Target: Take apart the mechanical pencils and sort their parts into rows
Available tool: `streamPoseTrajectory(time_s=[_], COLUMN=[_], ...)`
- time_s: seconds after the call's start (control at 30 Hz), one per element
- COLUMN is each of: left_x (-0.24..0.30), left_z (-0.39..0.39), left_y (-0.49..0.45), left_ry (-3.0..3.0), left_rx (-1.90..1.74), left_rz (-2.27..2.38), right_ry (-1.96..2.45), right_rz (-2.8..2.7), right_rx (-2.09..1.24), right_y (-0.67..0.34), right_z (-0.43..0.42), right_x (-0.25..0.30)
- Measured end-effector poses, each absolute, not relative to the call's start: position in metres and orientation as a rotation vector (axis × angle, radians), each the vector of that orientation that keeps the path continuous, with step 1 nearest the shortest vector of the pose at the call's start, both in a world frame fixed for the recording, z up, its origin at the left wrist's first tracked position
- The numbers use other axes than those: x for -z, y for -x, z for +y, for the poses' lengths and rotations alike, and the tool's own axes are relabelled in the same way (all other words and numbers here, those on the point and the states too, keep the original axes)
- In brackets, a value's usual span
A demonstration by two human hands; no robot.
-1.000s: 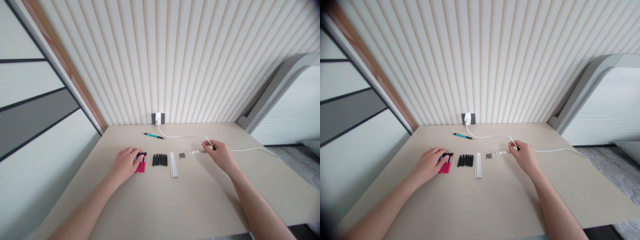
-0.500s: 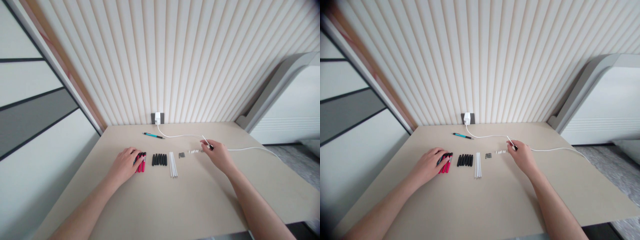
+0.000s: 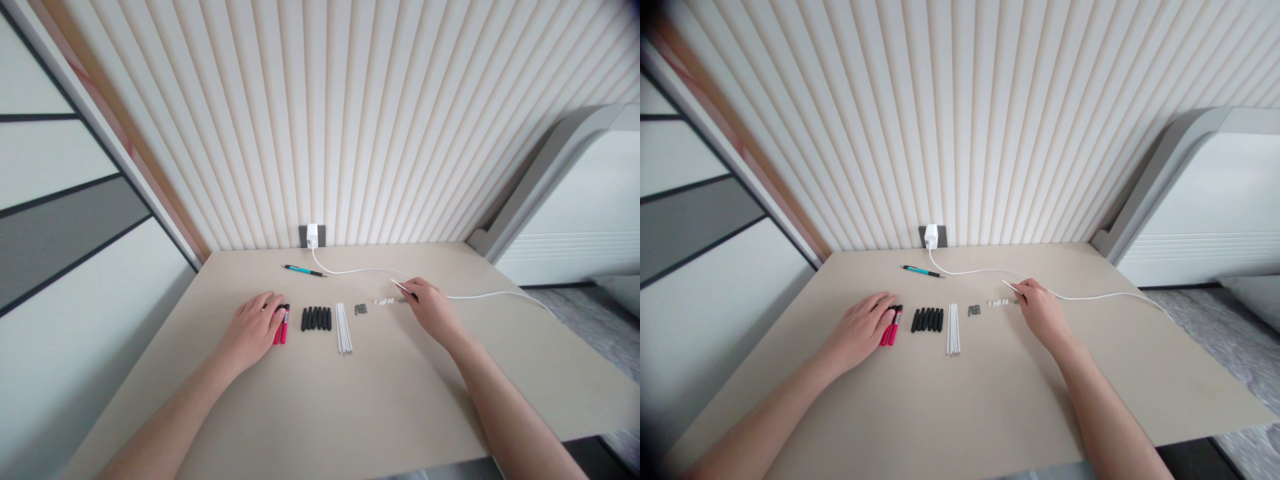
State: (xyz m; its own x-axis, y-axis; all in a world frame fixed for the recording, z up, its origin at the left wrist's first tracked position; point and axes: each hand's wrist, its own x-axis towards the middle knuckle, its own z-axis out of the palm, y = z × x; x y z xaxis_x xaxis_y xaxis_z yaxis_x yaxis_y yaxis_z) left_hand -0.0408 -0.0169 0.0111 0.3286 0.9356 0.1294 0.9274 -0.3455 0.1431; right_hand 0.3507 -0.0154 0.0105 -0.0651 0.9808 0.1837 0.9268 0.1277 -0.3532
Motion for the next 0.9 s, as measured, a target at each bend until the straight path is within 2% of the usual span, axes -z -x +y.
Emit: streamPoseTrajectory(time_s=[0.9], left_x=[-0.0129], left_z=[-0.0176], left_y=[0.0392], left_ry=[-2.524], left_rx=[-0.252], left_rz=[1.76], right_ry=[1.881], right_rz=[-2.186], right_rx=[-0.151], right_y=[-0.3425], right_z=[-0.0196], right_x=[-0.0104])
